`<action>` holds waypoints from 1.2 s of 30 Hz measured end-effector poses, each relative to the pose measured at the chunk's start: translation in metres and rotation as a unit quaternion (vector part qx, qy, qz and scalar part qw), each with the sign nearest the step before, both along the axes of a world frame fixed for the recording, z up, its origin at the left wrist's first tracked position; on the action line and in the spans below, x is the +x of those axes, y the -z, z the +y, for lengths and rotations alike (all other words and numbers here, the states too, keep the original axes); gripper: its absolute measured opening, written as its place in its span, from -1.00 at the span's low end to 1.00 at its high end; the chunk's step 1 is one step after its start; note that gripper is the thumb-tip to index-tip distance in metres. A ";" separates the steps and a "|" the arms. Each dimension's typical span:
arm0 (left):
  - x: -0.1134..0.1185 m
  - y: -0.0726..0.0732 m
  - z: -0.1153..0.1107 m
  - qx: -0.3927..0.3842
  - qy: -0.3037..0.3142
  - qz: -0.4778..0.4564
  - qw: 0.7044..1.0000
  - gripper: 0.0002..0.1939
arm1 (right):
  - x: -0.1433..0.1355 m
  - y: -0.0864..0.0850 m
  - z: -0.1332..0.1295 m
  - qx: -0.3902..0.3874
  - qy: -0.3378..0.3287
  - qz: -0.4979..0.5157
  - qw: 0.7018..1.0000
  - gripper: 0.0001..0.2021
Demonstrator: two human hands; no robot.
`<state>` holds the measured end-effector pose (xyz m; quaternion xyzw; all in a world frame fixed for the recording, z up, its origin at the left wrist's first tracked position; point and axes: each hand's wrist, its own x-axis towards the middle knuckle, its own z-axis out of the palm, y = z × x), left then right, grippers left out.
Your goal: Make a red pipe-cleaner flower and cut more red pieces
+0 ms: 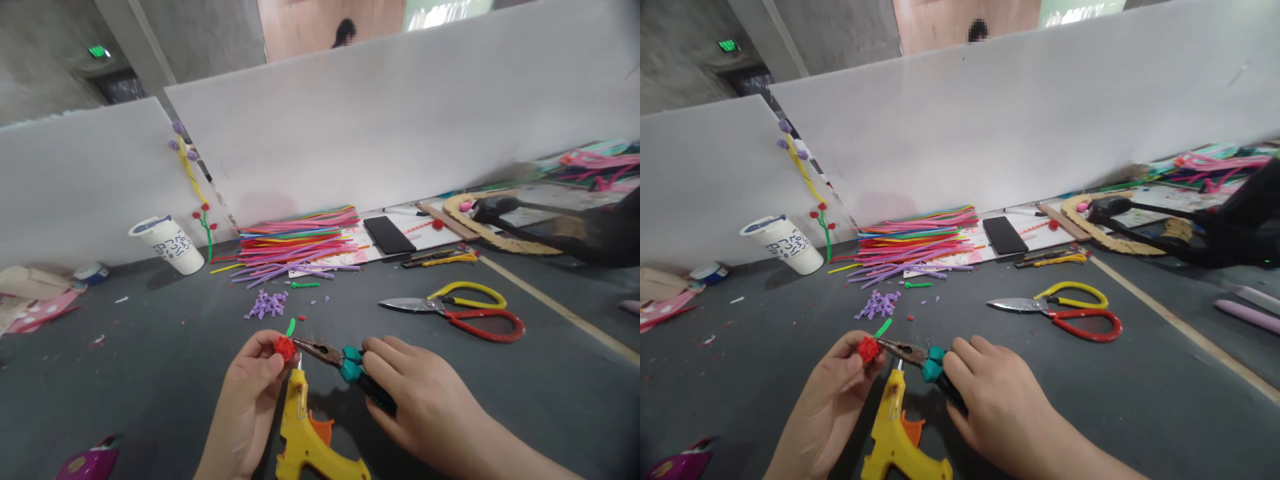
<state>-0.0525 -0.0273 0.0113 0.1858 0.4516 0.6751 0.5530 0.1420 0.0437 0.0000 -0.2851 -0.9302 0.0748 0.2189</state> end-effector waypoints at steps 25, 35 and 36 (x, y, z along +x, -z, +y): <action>0.000 -0.002 0.000 0.021 -0.018 0.021 0.999 -0.81 | 0.000 0.002 -0.002 -0.078 -0.023 0.028 0.996 -0.89; 0.000 0.001 -0.001 0.001 -0.017 0.021 1.000 -0.78 | -0.001 0.000 -0.002 -0.037 -0.011 0.037 0.999 -0.91; 0.000 0.001 -0.001 0.001 -0.021 0.023 1.000 -0.77 | -0.001 0.000 -0.002 -0.036 -0.011 0.038 0.999 -0.91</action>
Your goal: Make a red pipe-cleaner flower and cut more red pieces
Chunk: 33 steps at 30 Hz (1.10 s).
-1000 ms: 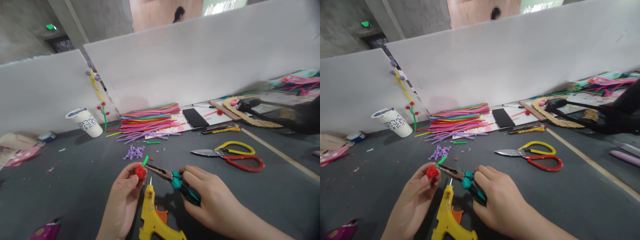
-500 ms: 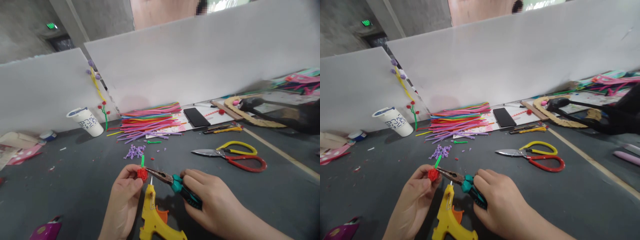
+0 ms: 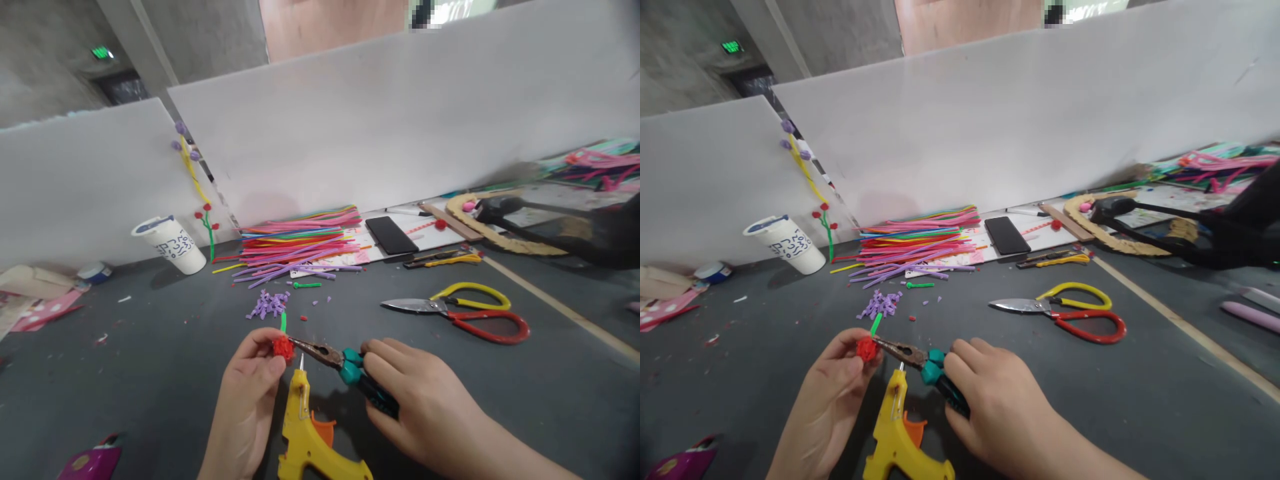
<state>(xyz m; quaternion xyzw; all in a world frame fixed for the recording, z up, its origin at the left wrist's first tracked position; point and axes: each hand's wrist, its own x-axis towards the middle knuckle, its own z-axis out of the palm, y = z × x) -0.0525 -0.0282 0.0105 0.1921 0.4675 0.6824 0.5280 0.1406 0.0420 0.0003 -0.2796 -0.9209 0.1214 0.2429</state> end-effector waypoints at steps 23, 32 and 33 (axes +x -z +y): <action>-0.001 -0.002 0.004 0.001 0.008 -0.048 0.999 -0.80 | -0.002 -0.003 0.000 -0.103 -0.028 -0.011 0.994 -0.85; 0.000 -0.003 0.001 -0.004 -0.011 -0.035 0.999 -0.78 | -0.001 -0.002 -0.001 -0.080 -0.023 -0.008 0.996 -0.88; 0.001 -0.003 0.002 -0.004 -0.012 -0.034 0.999 -0.78 | 0.000 -0.002 -0.001 -0.078 -0.023 -0.009 0.997 -0.89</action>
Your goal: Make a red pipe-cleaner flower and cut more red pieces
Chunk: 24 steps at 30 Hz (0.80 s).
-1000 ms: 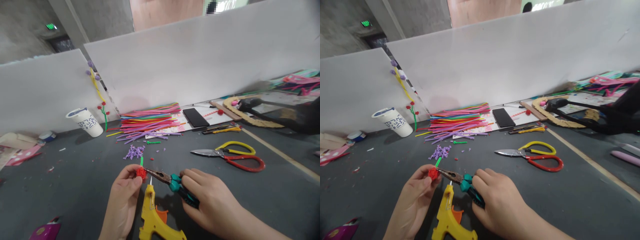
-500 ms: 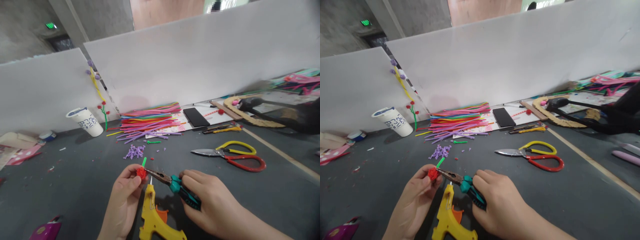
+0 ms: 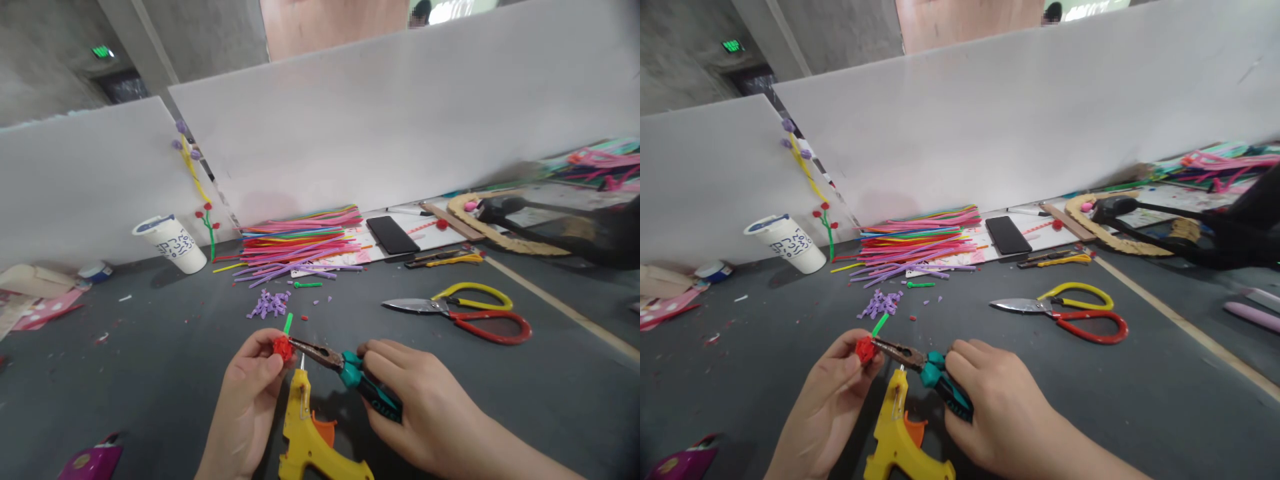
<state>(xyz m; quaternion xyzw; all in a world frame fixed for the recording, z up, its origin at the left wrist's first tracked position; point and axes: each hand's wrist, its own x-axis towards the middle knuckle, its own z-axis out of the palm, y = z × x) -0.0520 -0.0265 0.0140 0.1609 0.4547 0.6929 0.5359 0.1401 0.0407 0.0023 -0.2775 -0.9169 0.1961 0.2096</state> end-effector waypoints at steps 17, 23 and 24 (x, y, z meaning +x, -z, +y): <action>0.002 -0.001 -0.001 -0.012 0.002 0.019 1.000 -0.77 | 0.002 0.002 0.000 0.048 0.012 -0.004 0.999 -0.91; 0.002 -0.001 0.000 -0.008 -0.012 0.035 0.999 -0.79 | 0.001 0.000 0.000 0.034 0.009 0.000 0.999 -0.91; 0.002 -0.001 0.000 -0.007 -0.012 0.037 0.999 -0.79 | 0.001 0.000 0.000 0.030 0.009 0.001 1.000 -0.91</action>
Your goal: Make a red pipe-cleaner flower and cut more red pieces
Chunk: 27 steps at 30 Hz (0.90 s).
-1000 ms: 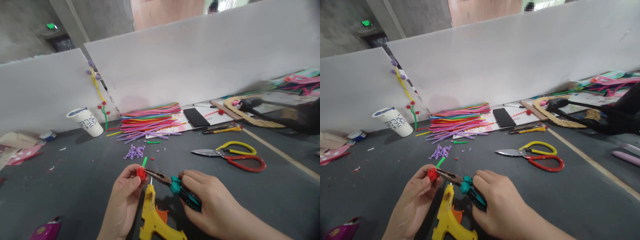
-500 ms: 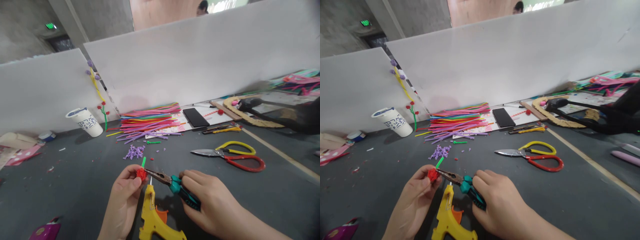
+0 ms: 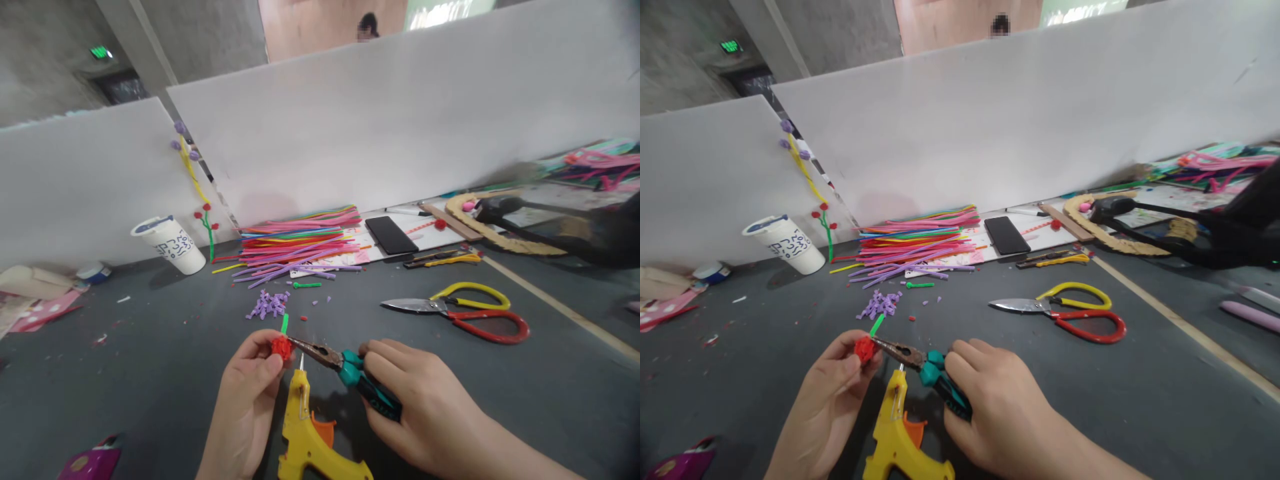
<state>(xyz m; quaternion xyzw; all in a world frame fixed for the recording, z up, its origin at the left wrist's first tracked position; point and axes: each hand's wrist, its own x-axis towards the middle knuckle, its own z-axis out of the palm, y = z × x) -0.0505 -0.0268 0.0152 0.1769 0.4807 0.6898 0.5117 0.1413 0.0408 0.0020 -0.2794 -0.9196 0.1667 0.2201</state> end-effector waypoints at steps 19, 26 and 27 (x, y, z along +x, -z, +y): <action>0.003 0.000 -0.003 -0.023 -0.016 0.046 0.999 -0.75 | -0.001 0.000 -0.001 0.048 0.011 0.001 0.999 -0.91; 0.004 0.001 -0.004 -0.030 -0.032 0.061 0.997 -0.76 | -0.001 0.006 0.000 0.095 0.020 -0.003 0.995 -0.91; 0.004 0.001 -0.004 -0.028 -0.029 0.052 0.998 -0.76 | -0.001 0.007 0.000 0.105 0.021 -0.006 0.994 -0.90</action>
